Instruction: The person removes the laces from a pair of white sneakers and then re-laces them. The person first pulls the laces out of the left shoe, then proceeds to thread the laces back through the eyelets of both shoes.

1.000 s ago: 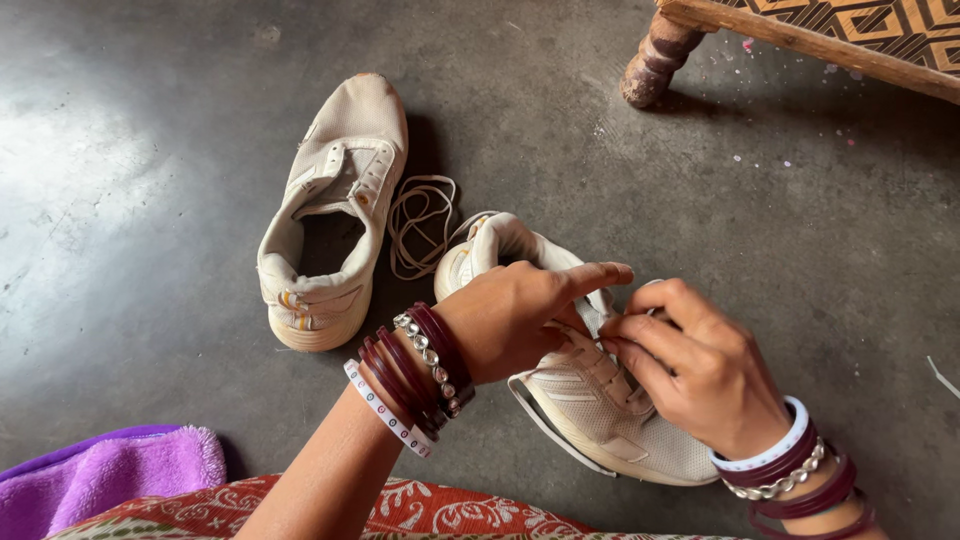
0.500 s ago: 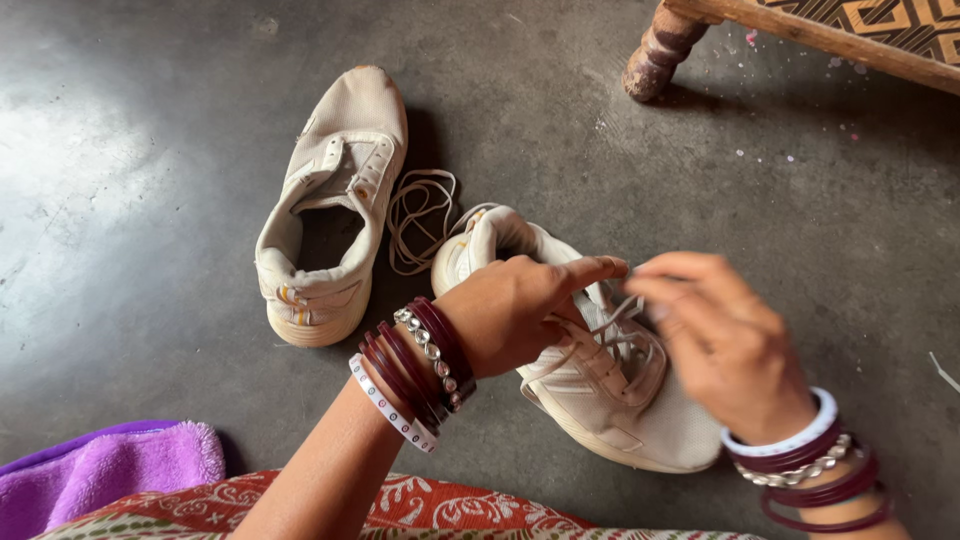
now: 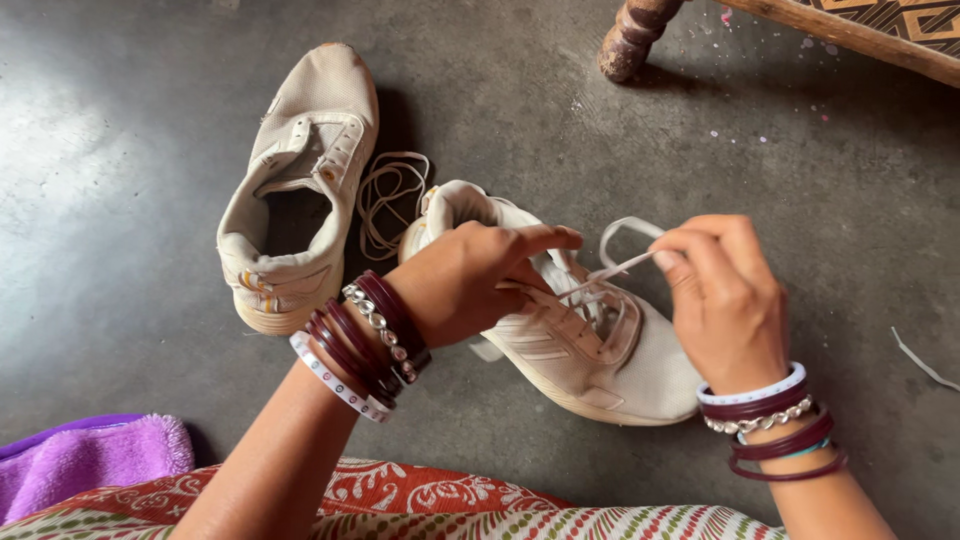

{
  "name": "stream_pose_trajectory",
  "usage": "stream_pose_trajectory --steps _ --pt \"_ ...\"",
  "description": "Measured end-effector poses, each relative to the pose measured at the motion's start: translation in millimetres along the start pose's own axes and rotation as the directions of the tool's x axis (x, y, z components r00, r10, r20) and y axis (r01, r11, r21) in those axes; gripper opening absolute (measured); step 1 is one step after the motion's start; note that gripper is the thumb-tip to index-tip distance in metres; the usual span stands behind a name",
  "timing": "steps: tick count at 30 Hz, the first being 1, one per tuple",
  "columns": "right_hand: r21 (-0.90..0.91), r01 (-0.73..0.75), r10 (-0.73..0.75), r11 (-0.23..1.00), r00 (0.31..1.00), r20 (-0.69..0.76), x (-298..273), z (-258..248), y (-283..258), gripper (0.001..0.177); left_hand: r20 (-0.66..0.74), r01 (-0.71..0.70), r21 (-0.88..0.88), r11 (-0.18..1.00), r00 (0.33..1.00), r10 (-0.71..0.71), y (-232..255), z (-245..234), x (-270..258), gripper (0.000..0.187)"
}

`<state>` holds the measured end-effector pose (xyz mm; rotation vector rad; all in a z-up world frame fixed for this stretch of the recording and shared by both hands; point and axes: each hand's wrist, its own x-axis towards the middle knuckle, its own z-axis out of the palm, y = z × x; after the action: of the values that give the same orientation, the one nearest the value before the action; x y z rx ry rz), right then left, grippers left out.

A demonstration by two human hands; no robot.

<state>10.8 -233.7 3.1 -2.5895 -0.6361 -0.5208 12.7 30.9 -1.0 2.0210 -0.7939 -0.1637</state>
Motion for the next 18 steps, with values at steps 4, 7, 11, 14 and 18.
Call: stream_pose_trajectory --steps 4,7,11,14,18 --pt "-0.027 -0.033 0.034 0.999 0.999 0.01 -1.5 1.7 0.2 0.006 0.05 0.089 0.006 0.996 0.995 -0.089 -7.9 -4.7 -2.5 0.055" --pt "0.076 0.077 -0.081 0.994 0.996 0.043 -3.6 6.6 -8.9 0.013 0.045 0.157 0.009 0.988 0.987 -0.157 -10.6 -8.6 -6.0 0.045" --pt "0.253 0.162 -0.2 0.954 0.971 0.132 -8.3 14.7 -24.0 0.022 0.083 0.192 0.034 0.981 0.978 -0.194 -7.9 -11.0 -6.6 0.045" --pt "0.252 0.184 -0.235 0.95 0.953 0.191 -12.4 22.1 -29.5 0.019 0.089 0.214 0.032 0.976 0.972 -0.216 -3.3 -13.8 -6.8 0.047" --pt "0.174 0.146 -0.184 0.974 0.956 0.23 -11.4 20.4 -22.9 0.01 0.134 0.268 0.015 0.963 0.954 -0.268 3.6 -18.0 -6.4 0.049"
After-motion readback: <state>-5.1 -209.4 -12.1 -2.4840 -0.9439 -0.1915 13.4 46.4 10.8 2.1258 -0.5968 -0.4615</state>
